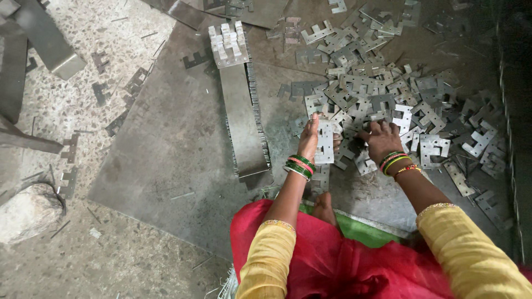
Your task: The person sorts and stacks E-shaped metal components on a floor workspace by hand, arranging them into a long vertical column.
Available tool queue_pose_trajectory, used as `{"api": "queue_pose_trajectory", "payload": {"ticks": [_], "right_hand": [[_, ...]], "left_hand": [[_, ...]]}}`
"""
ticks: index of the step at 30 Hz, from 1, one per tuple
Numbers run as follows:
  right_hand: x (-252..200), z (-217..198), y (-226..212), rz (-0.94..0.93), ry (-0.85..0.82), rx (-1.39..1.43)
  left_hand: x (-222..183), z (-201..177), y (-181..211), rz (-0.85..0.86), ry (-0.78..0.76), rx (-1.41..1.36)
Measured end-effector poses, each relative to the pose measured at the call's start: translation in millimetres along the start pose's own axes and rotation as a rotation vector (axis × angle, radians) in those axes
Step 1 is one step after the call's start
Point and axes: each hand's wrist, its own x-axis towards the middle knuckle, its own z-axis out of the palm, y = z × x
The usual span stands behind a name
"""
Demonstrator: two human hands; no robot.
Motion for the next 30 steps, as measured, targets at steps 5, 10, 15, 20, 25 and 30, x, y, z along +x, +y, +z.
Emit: {"api": "queue_pose_trajectory", "payload": {"ticks": [5, 10, 15, 20, 25, 30], "right_hand": [[5.8, -20.0, 26.6, 0.12, -0.131, 0.197], [15.7, -45.8, 41.5, 0.052, -0.129, 1.245], [56.4, -41.2, 8.6, 0.416, -0.028, 0.864], [84.3, 17.6, -5.0, 0.522, 0.085, 0.467], [62.1, 61.7, 28.5, 0.682, 0.182, 0.876], [28.3, 55.2, 53.8, 0.764, 0.18, 1.125]], "left_hand": [[13.3, -14.2, -1.8, 0.044, 0.109, 0.028], [38.8, -31.7, -31.3, 0.029, 0.166, 0.104], [19.7, -13.1, -17.2, -0.061, -0.021, 0.032], [1.0, 2.9, 2.2, 0.0, 0.04, -0.033], [29.2, -19.9, -26.0, 0.105, 0.027, -0.138], [67.6, -53.7, -77.0, 0.281, 0.063, 0.065]]}}
